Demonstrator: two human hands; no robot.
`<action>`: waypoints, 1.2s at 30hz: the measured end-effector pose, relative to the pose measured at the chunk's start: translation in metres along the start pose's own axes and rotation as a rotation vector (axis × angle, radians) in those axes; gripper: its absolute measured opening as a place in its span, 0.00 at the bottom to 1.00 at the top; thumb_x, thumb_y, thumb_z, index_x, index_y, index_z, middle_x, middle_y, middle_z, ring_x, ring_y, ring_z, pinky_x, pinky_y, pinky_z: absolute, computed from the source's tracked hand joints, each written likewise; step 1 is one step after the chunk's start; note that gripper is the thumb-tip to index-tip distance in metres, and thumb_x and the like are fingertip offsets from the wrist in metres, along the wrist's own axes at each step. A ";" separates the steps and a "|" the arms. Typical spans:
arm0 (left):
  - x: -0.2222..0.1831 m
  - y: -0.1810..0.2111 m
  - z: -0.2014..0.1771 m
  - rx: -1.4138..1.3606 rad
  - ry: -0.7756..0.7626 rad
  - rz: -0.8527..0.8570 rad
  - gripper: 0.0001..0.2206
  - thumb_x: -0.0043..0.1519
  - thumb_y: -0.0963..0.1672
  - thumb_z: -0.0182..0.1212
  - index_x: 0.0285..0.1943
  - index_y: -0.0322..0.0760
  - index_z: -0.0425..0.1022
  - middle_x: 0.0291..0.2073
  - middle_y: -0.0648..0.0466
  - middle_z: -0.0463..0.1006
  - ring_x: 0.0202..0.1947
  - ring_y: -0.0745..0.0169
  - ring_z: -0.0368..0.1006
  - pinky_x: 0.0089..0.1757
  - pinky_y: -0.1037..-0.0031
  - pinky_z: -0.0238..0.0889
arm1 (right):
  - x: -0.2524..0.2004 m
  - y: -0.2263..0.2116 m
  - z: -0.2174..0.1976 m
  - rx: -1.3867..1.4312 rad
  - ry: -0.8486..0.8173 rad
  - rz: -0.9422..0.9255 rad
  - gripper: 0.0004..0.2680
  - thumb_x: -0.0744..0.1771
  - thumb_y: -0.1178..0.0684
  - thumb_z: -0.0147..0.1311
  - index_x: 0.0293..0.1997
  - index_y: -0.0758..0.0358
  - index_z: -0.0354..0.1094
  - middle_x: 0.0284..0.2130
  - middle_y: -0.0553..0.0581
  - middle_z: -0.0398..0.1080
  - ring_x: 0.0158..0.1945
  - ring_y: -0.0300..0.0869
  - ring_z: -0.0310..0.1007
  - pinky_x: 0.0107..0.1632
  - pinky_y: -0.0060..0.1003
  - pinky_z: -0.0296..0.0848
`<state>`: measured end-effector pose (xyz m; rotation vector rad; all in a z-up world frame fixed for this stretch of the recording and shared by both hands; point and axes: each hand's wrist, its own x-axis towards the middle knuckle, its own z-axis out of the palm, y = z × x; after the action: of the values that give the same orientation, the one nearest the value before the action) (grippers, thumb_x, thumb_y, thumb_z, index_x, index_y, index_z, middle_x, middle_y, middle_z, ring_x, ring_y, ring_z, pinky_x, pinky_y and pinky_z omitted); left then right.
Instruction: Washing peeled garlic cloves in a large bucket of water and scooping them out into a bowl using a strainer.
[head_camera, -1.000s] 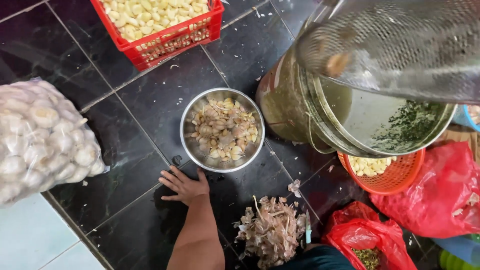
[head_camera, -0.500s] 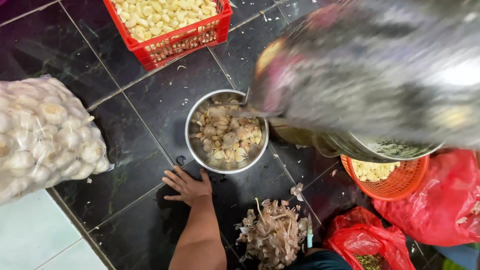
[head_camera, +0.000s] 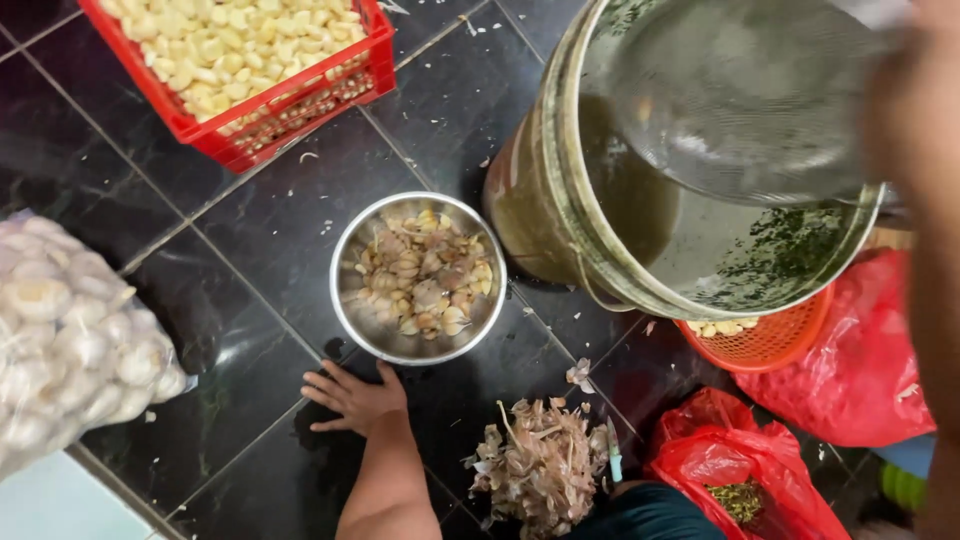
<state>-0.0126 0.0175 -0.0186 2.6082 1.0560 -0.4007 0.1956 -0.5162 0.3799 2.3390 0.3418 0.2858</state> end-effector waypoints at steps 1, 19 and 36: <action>0.000 -0.001 0.001 0.013 -0.002 0.000 0.46 0.57 0.57 0.54 0.83 0.38 0.41 0.81 0.45 0.30 0.80 0.48 0.21 0.64 0.25 0.20 | 0.014 -0.028 -0.005 -0.012 0.000 0.007 0.18 0.62 0.62 0.54 0.57 0.55 0.74 0.41 0.51 0.77 0.36 0.37 0.79 0.34 0.28 0.82; -0.006 0.014 -0.008 0.036 0.037 0.044 0.44 0.58 0.51 0.60 0.82 0.28 0.44 0.80 0.36 0.33 0.78 0.39 0.23 0.62 0.21 0.24 | 0.112 -0.154 0.173 0.446 -0.762 0.010 0.10 0.67 0.55 0.46 0.46 0.52 0.78 0.41 0.62 0.79 0.41 0.57 0.79 0.44 0.49 0.75; -0.006 0.018 -0.008 0.066 0.014 0.022 0.44 0.57 0.46 0.62 0.81 0.29 0.42 0.79 0.36 0.31 0.78 0.41 0.19 0.63 0.22 0.21 | 0.096 -0.189 0.249 1.094 -1.023 -0.127 0.22 0.58 0.61 0.50 0.59 0.58 0.72 0.45 0.59 0.78 0.48 0.55 0.75 0.53 0.46 0.73</action>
<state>-0.0029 0.0039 -0.0060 2.6818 1.0353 -0.4193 0.3307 -0.5166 0.0820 3.0356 0.1112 -1.4587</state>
